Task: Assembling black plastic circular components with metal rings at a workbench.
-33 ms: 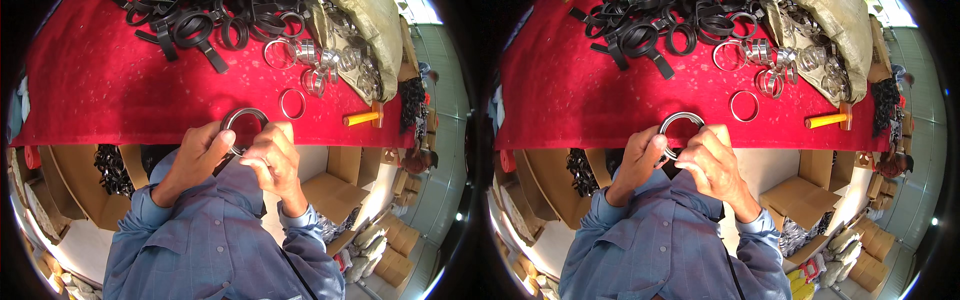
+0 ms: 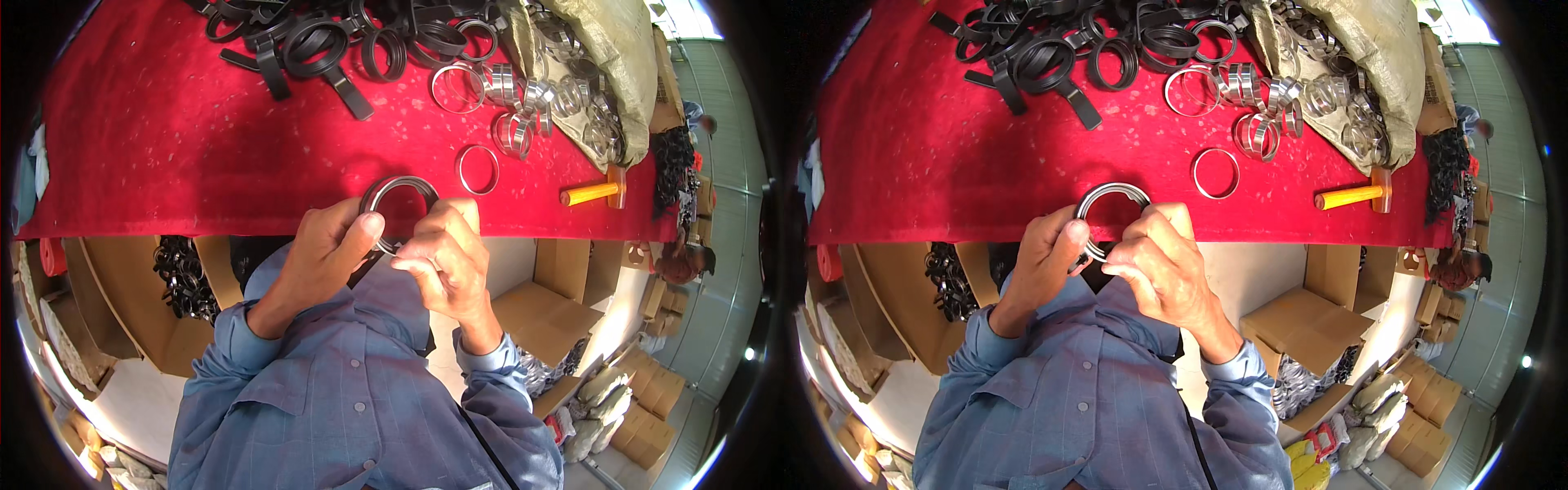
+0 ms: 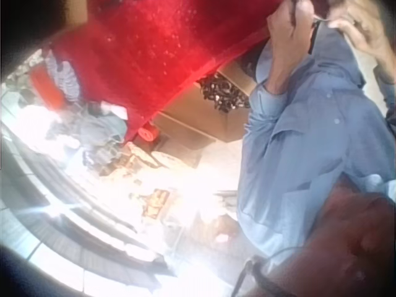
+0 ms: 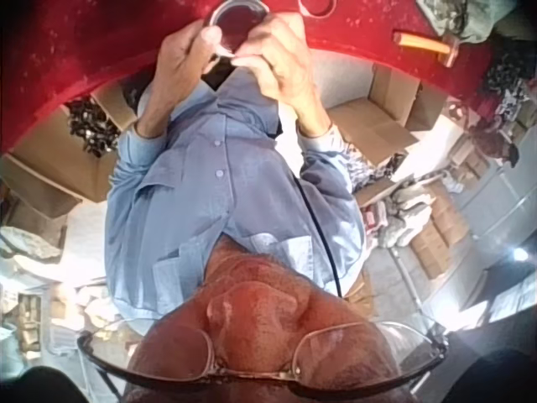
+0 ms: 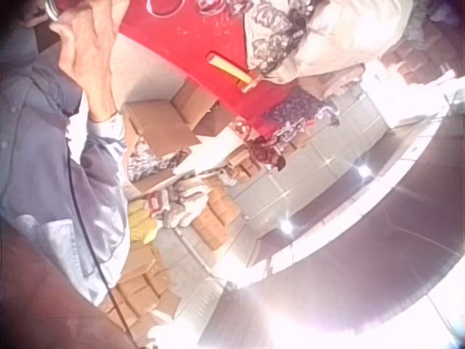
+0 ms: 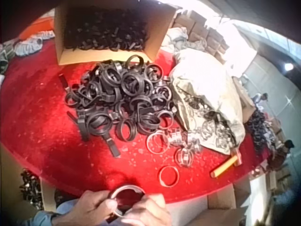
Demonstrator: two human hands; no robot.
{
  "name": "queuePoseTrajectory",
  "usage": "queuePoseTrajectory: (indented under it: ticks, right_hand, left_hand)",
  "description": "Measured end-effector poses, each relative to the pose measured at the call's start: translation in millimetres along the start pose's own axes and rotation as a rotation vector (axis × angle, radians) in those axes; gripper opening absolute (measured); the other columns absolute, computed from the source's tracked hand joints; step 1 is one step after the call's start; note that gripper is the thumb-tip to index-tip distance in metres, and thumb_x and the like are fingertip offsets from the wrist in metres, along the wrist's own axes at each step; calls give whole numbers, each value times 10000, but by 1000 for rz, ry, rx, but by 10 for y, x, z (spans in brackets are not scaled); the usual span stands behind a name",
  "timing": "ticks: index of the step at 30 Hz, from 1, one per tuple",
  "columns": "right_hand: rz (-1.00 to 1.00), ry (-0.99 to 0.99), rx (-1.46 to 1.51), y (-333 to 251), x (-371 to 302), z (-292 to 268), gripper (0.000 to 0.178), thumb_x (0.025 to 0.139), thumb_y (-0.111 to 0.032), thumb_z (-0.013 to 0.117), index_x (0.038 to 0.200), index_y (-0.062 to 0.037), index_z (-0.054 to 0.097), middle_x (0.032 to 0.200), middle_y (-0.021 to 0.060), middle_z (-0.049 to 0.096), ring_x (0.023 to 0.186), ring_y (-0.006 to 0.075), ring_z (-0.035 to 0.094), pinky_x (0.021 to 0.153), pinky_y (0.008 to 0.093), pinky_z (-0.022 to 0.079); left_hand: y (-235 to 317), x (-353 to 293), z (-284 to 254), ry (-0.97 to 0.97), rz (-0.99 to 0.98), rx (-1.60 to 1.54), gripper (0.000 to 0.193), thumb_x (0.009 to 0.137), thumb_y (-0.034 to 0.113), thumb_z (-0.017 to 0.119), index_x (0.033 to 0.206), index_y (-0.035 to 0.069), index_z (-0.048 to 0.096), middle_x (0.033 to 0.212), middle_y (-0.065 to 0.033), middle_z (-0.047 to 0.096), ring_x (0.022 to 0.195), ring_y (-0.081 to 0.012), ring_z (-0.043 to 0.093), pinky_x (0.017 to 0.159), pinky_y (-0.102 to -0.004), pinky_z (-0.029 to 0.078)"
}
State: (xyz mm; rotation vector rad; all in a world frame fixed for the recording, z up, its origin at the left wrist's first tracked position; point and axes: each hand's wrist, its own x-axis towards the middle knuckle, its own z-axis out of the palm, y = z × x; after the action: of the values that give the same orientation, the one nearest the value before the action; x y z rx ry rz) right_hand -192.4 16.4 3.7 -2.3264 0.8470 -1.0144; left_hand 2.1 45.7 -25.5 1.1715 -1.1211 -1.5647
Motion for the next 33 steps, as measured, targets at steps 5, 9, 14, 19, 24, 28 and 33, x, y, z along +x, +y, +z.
queuePoseTrajectory:
  ticks: [5,9,14,19,24,28,33]
  right_hand:
    - [-39,160,88,-27,-17,-1,340,757,-246,833,1000,-83,659,961,78,636,918,300,590,819,398,466]
    - [170,350,238,-5,-10,23,666,908,-504,668,1286,31,549,1123,168,626,1040,303,589,858,392,492]
    - [285,140,636,-62,-26,20,565,987,-508,552,1116,38,623,963,155,656,828,241,617,707,340,478]
    - [367,148,818,-80,-89,25,538,972,-499,598,1054,33,618,883,103,623,770,168,574,655,292,431]
    - [517,133,898,-126,-112,12,572,928,-515,662,1044,42,611,877,73,619,744,107,544,645,252,408]
    - [606,157,986,-45,-134,39,543,944,-490,657,1088,33,628,898,54,655,775,88,575,694,234,449]
    - [544,247,807,-8,23,280,545,988,-400,625,1333,15,549,1195,98,632,1098,186,613,986,327,466]
  left_hand:
    - [-76,8,0,120,494,372,279,837,258,704,766,33,554,602,-125,490,500,-270,493,500,-375,379]
    - [-37,18,-47,17,850,655,398,750,380,780,709,77,524,614,-74,530,528,-280,536,560,-366,466]
    - [-2,-13,8,69,934,704,434,741,427,787,708,85,521,648,-47,574,551,-210,570,567,-327,469]
    - [0,5,-13,18,955,674,408,764,392,772,719,76,517,627,-49,551,535,-210,550,568,-333,451]
    - [-13,-26,-21,-9,921,644,403,762,376,772,717,79,504,629,-60,543,536,-228,544,564,-342,442]
    - [-116,-37,24,7,815,616,408,739,356,793,725,66,506,618,-57,505,541,-280,531,549,-390,430]
    - [57,-164,-145,157,485,654,391,694,367,855,825,89,613,657,-105,539,571,-320,549,531,-407,419]
